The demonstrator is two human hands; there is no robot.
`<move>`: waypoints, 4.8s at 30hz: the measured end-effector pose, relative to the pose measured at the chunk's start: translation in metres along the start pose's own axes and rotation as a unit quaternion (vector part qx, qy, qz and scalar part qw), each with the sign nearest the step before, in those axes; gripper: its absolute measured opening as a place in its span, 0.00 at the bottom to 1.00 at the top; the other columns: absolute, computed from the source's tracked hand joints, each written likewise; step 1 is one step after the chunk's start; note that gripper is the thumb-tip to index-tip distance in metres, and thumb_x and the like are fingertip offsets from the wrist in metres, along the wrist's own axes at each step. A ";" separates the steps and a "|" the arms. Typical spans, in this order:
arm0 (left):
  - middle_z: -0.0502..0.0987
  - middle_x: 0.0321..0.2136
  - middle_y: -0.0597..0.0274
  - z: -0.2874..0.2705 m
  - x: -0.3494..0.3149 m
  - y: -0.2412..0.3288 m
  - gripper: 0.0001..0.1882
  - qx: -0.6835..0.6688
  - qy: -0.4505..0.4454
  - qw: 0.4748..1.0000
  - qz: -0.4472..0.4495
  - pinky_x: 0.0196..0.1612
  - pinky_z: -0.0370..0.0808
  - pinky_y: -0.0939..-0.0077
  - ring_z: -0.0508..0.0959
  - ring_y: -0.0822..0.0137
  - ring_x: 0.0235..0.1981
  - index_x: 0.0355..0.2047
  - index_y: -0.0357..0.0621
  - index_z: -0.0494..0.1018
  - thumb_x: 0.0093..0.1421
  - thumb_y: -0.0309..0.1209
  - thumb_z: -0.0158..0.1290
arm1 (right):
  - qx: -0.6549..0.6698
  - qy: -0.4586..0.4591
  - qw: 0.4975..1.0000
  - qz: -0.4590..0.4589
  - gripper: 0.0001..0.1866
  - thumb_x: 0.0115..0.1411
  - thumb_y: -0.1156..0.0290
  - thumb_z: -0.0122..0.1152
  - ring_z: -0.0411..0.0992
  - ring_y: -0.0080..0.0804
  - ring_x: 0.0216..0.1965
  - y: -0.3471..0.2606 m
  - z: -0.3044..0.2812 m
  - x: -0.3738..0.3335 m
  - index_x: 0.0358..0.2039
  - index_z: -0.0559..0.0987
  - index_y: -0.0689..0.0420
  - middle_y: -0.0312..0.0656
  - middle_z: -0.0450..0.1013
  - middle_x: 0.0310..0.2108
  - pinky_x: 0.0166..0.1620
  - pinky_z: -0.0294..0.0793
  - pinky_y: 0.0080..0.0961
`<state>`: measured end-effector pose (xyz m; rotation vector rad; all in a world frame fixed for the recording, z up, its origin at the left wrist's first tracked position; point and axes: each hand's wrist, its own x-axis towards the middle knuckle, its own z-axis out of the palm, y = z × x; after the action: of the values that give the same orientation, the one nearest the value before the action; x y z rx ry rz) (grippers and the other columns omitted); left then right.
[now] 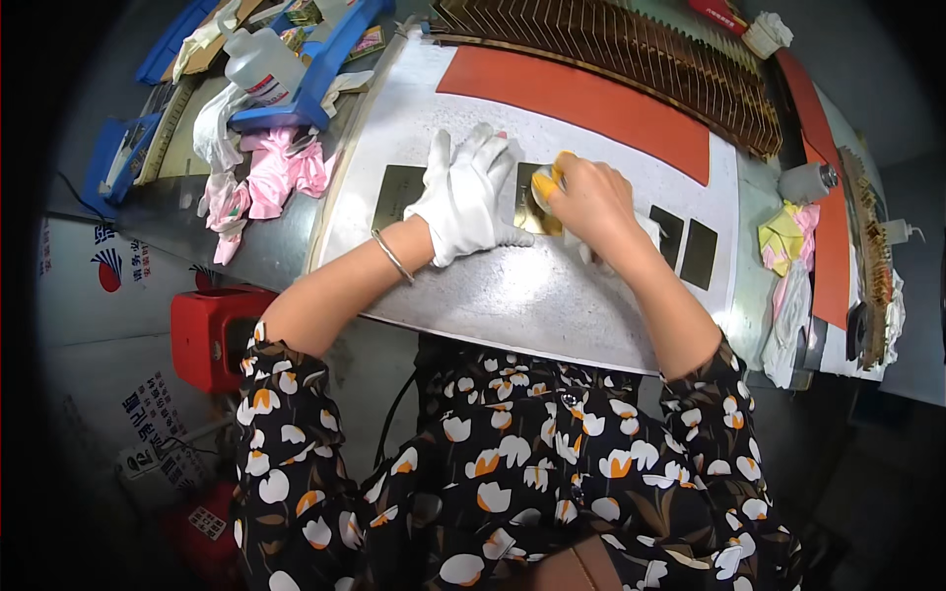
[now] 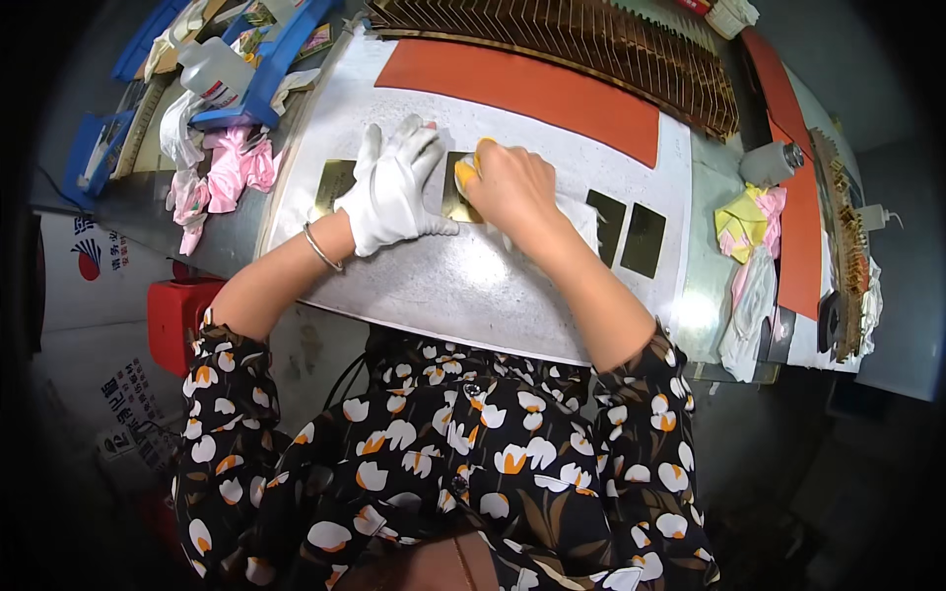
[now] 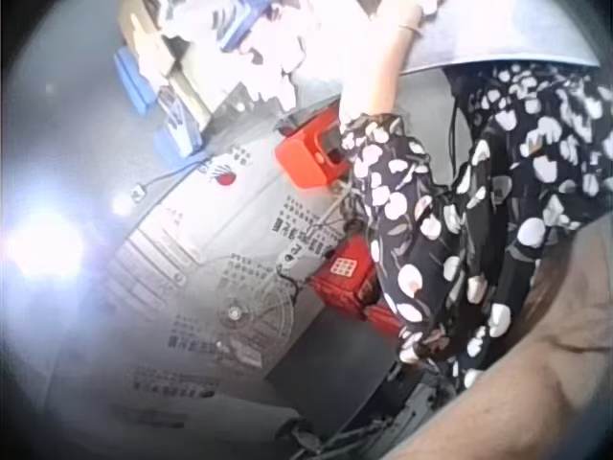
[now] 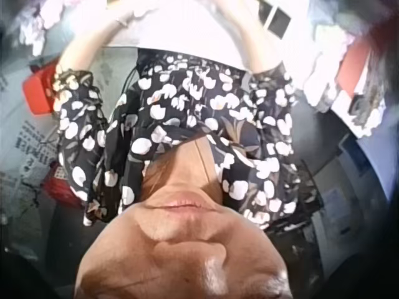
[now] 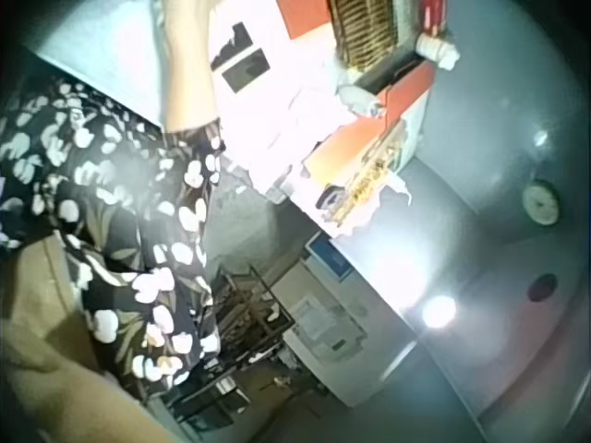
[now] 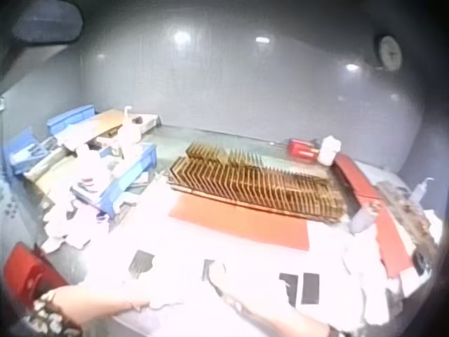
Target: The person wipes rectangular metal plates with a yellow cloth, then places them into a stack on a red mat. They repeat this process, occasionally picking up a bottle to apply liquid to the cloth before continuing to wipe and stack the plates.
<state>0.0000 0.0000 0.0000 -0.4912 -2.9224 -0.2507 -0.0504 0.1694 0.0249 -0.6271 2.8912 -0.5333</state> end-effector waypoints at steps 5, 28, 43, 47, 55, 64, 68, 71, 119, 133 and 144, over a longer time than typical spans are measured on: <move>0.58 0.58 0.50 0.003 0.001 -0.002 0.51 0.005 -0.011 1.000 -0.020 0.58 0.47 0.35 0.53 0.50 0.62 0.54 0.37 0.63 0.34 0.60 0.61 | 0.003 0.013 1.000 0.003 0.12 0.47 0.66 0.57 0.75 0.50 0.28 -0.001 0.020 0.040 0.26 0.77 0.63 0.55 0.75 0.23 0.33 0.72 0.42; 0.54 0.60 0.49 -0.008 0.010 -0.027 0.57 0.001 -0.087 0.991 0.099 0.60 0.46 0.40 0.48 0.53 0.65 0.57 0.37 0.58 0.32 0.60 0.62 | -0.012 -0.010 1.000 0.000 0.13 0.50 0.65 0.57 0.74 0.51 0.23 -0.027 0.034 -0.049 0.25 0.74 0.64 0.55 0.73 0.18 0.31 0.72 0.43; 0.55 0.60 0.51 -0.021 -0.050 -0.069 0.51 0.005 -0.006 1.000 -0.023 0.61 0.43 0.40 0.48 0.50 0.64 0.58 0.42 0.58 0.40 0.61 0.57 | 0.003 0.012 0.998 -0.054 0.14 0.51 0.63 0.56 0.74 0.50 0.29 -0.074 0.038 0.047 0.30 0.78 0.61 0.53 0.75 0.24 0.33 0.71 0.41; 0.54 0.60 0.52 -0.018 -0.048 -0.071 0.52 -0.004 -0.009 0.999 -0.042 0.60 0.43 0.38 0.48 0.49 0.64 0.58 0.42 0.58 0.38 0.59 0.60 | 0.021 0.008 0.999 -0.026 0.11 0.47 0.65 0.56 0.74 0.50 0.28 -0.077 0.052 0.058 0.26 0.77 0.62 0.54 0.75 0.24 0.33 0.72 0.42; 0.54 0.60 0.55 -0.014 -0.045 -0.073 0.51 -0.018 -0.013 1.000 -0.008 0.59 0.45 0.36 0.47 0.49 0.64 0.58 0.43 0.59 0.37 0.57 0.61 | -0.014 -0.008 1.000 -0.008 0.11 0.47 0.69 0.55 0.75 0.52 0.28 -0.087 0.056 0.031 0.24 0.75 0.66 0.57 0.74 0.24 0.33 0.73 0.44; 0.52 0.62 0.52 -0.023 -0.044 -0.079 0.49 0.035 -0.078 0.996 0.039 0.60 0.41 0.36 0.45 0.50 0.65 0.56 0.36 0.60 0.41 0.59 0.57 | -0.002 -0.011 1.000 -0.026 0.15 0.51 0.63 0.57 0.74 0.53 0.25 -0.092 0.062 -0.004 0.28 0.75 0.65 0.55 0.73 0.20 0.31 0.72 0.44; 0.52 0.61 0.50 -0.023 -0.034 -0.081 0.52 0.012 -0.087 0.994 0.071 0.60 0.43 0.36 0.47 0.48 0.65 0.56 0.39 0.61 0.36 0.61 0.59 | -0.017 -0.014 1.000 -0.002 0.15 0.52 0.63 0.57 0.74 0.53 0.25 -0.087 0.063 -0.020 0.28 0.75 0.65 0.55 0.73 0.20 0.31 0.71 0.44; 0.56 0.59 0.49 -0.025 -0.043 -0.095 0.56 -0.017 -0.068 0.995 0.074 0.60 0.47 0.39 0.51 0.48 0.63 0.57 0.41 0.59 0.30 0.60 0.62 | -0.006 -0.030 0.999 -0.022 0.15 0.52 0.63 0.57 0.74 0.53 0.23 -0.090 0.062 -0.036 0.27 0.74 0.65 0.56 0.73 0.18 0.30 0.72 0.44; 0.53 0.60 0.47 -0.049 -0.077 -0.151 0.63 0.003 -0.130 0.990 0.055 0.62 0.49 0.47 0.49 0.48 0.64 0.60 0.38 0.54 0.29 0.67 0.58 | 0.037 -0.063 0.989 -0.128 0.13 0.51 0.67 0.56 0.73 0.56 0.22 -0.142 0.083 -0.015 0.23 0.73 0.67 0.58 0.72 0.18 0.29 0.71 0.47; 0.67 0.41 0.50 -0.043 -0.038 -0.108 0.43 -0.007 -0.098 0.995 -0.002 0.46 0.66 0.61 0.68 0.50 0.44 0.45 0.38 0.65 0.29 0.49 0.65 | 0.144 -0.163 0.971 -0.099 0.16 0.55 0.60 0.55 0.72 0.52 0.21 -0.067 0.017 -0.086 0.28 0.73 0.63 0.53 0.70 0.15 0.27 0.69 0.43; 0.68 0.38 0.49 -0.074 -0.029 -0.057 0.30 0.104 -0.134 0.984 0.058 0.39 0.71 0.55 0.70 0.48 0.39 0.42 0.40 0.68 0.37 0.39 0.57 | 0.274 0.006 0.960 0.062 0.12 0.53 0.64 0.61 0.69 0.50 0.19 0.034 -0.011 -0.161 0.27 0.73 0.61 0.52 0.69 0.18 0.25 0.67 0.33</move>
<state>0.0184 -0.0765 0.0587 -0.7075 -3.1132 0.1460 0.0804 0.2702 0.0311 -0.3518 2.5772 -1.2520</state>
